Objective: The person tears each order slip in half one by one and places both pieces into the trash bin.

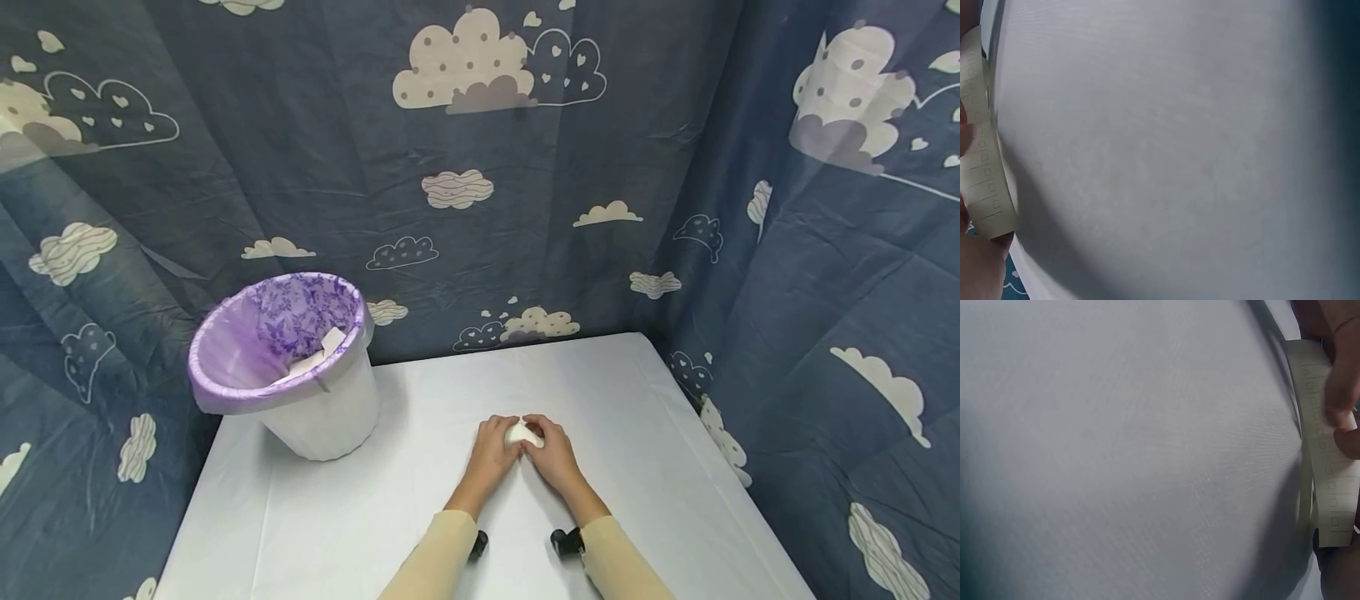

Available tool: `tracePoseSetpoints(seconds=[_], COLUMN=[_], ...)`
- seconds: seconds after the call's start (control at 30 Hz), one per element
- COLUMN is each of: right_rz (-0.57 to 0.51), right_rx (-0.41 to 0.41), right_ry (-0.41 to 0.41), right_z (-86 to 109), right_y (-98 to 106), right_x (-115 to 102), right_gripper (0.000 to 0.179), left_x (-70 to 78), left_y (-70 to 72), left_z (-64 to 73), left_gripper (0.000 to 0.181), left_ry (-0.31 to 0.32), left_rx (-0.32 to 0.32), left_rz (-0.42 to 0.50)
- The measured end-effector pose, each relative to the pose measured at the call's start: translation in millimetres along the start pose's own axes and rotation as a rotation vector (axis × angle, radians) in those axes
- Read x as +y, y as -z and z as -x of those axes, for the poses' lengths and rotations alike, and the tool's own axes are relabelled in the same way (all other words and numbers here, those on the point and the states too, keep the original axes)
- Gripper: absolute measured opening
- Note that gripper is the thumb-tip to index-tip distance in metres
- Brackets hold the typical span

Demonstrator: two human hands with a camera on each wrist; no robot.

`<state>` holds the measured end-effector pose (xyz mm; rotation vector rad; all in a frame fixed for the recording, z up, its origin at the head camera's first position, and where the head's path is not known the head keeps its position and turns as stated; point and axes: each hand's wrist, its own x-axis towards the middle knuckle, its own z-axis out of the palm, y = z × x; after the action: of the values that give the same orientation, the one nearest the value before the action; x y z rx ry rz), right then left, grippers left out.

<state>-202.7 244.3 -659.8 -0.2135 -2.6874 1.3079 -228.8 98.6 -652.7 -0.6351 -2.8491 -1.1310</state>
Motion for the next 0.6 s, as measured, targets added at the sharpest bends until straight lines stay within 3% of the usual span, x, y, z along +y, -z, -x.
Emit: tracePoseSetpoints(seconds=[0.2,0.33,0.6], right_rz=[-0.032,-0.074,-0.205], right_rx=[-0.011,-0.019,0.023], right_ry=[-0.01,-0.008,-0.036], right_z=[1.3,2.8,6.1], right_y=[0,0,2], right_x=[-3,-6,-22], right_gripper=[0.041,0.041,0.027], left_x=[2.1,5.2,8.1], left_y=[2.8,5.7,6.5], left_z=[1.5,0.6,-2.6], left_gripper=[0.036,0.028,0.019], left_ry=[0.049,0.077,0.131], left_rx=[0.008,0.057,0.165], left_rz=[0.161,0.257,0.316])
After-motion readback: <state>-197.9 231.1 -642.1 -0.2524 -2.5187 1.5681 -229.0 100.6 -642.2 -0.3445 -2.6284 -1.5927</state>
